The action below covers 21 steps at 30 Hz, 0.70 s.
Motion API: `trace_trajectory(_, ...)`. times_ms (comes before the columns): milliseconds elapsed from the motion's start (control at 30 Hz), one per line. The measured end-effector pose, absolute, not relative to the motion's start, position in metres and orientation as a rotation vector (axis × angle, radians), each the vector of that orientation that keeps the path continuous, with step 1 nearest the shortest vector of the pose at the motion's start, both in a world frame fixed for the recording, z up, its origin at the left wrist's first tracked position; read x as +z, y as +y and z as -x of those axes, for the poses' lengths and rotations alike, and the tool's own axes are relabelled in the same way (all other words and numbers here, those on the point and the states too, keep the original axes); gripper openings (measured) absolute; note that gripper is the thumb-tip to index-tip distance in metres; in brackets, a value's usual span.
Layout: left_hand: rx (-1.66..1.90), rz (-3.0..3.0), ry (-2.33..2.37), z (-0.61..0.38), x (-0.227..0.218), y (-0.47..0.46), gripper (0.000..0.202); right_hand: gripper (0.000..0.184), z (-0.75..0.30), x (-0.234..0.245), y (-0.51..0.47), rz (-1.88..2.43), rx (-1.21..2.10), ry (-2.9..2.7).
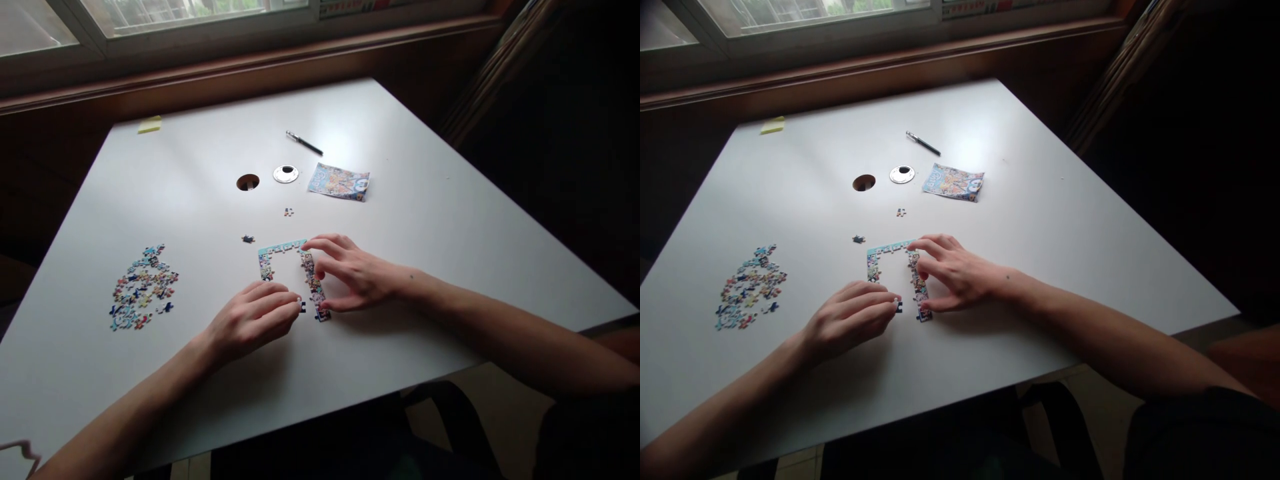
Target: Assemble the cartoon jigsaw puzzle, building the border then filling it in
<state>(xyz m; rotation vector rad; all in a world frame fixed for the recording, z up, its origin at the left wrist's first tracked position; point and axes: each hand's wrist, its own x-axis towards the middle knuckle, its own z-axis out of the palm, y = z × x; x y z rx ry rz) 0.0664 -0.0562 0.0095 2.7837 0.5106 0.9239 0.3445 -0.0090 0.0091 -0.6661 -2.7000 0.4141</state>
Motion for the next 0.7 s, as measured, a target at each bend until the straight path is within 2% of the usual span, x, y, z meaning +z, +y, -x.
trace_trajectory(167,0.762,-2.789,0.552,-0.07,0.012,-0.063,0.024,0.04,-0.344,0.008,-0.01,0.654,0.402,-2.712)
trace_trajectory(700,0.697,-2.81,0.548,-0.084,0.012,-0.072,0.018,0.041,-0.338,0.005,-0.014,0.681,0.421,-2.72)
